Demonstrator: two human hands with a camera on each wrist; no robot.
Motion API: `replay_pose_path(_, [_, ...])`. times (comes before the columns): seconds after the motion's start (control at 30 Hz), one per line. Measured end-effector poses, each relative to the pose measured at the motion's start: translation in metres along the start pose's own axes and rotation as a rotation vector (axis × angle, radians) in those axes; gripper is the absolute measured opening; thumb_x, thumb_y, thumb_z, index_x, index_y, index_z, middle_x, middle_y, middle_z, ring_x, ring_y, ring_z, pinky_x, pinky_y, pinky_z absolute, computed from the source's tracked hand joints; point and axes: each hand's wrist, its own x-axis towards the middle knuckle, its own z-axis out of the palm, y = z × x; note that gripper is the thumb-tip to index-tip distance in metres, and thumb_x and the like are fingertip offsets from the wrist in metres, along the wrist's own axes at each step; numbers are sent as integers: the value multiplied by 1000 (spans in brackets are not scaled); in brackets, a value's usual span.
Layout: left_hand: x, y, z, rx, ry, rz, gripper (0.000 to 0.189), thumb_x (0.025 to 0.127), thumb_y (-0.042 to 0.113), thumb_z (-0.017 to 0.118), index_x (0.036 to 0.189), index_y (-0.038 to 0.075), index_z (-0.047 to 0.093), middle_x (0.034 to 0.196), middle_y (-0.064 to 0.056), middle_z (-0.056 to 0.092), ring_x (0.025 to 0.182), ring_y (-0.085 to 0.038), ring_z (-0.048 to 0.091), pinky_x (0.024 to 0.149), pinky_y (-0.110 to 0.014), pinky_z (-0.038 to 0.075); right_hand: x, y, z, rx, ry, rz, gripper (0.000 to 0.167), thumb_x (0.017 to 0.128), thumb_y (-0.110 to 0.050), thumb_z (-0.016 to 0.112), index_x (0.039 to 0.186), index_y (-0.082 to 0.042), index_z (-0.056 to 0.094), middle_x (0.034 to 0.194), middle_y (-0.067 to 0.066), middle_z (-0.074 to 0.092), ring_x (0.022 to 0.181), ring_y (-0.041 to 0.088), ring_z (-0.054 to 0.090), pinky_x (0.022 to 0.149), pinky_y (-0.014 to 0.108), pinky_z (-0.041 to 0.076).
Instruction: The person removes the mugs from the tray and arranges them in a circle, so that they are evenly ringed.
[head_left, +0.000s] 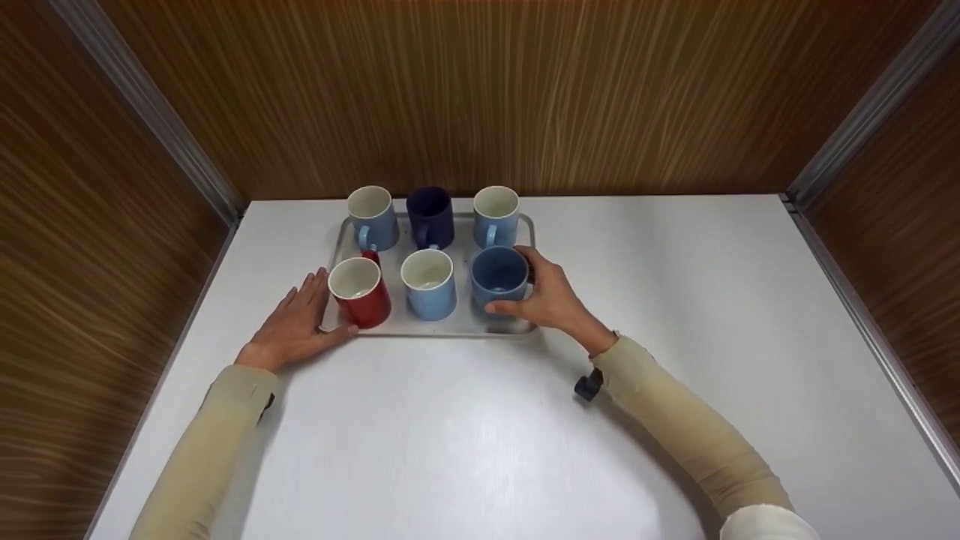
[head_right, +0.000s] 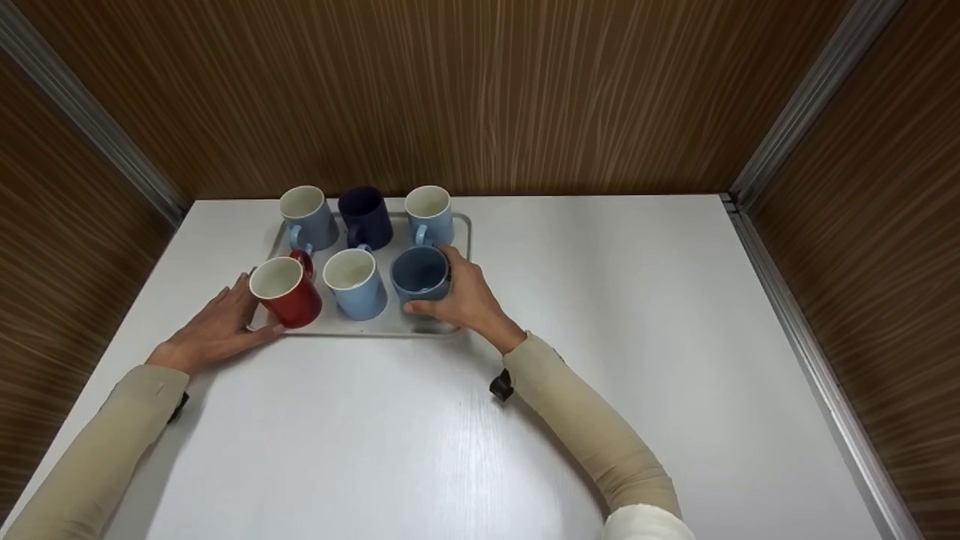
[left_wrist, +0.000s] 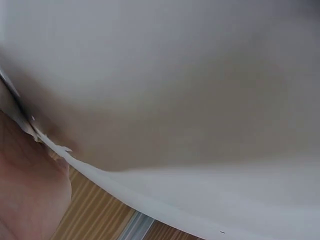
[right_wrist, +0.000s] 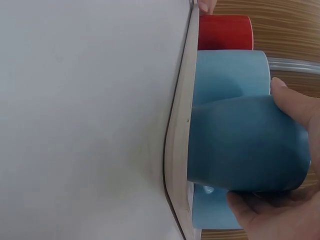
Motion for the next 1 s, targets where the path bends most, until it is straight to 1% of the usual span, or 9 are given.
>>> replay_pose_path(0.13, [-5,3,-1,-7,-20,-22,113,99,81,43,172,8,-1,180,-17,3,168,-38,3,135,-60,6,2,-1,1,5,23,7,96,74,-30,100,151,-2,50,143,13,65,131,28,64,114,47,53])
replay_pose_path(0.27, [-11,6,3,-9,-48,-42,108,103,79,36,171,5,-4,180,-18,0,167,-39,1,135,-60,5,2,1,2,2,25,12,96,74,-29,100,151,-2,50,143,13,65,131,27,65,114,46,53])
replay_pose_path(0.33, [-14,6,5,-8,-52,-48,106,104,78,33,171,5,-4,180,-18,-1,167,-39,0,135,-61,5,2,2,2,2,24,7,96,74,-29,100,151,-2,50,143,13,65,131,27,65,114,46,53])
replay_pose_path(0.5, [-18,7,10,-18,-32,-45,103,106,76,32,171,5,-4,180,-17,-2,167,-39,0,134,-62,5,0,3,4,20,39,-17,94,74,-29,101,150,-2,52,142,13,66,130,28,66,113,46,54])
replay_pose_path(0.7, [-20,8,13,-17,-13,-41,100,107,72,34,171,3,-2,180,-18,-1,167,-39,0,134,-62,5,-1,5,4,25,82,-40,89,71,-31,102,144,-3,58,135,11,70,125,27,69,110,47,56])
replay_pose_path(0.83, [-21,10,13,-23,-6,-48,99,108,70,34,171,3,-2,180,-18,0,167,-39,0,135,-61,5,-2,3,0,17,101,-43,88,70,-33,102,142,-4,61,133,10,72,122,29,70,107,49,58])
replay_pose_path(1.0, [-21,9,15,-31,1,-40,98,109,69,35,171,3,-2,180,-18,0,167,-39,1,135,-61,5,-4,-4,-10,13,120,-39,88,71,-36,101,143,-6,61,133,8,71,121,29,71,105,48,60])
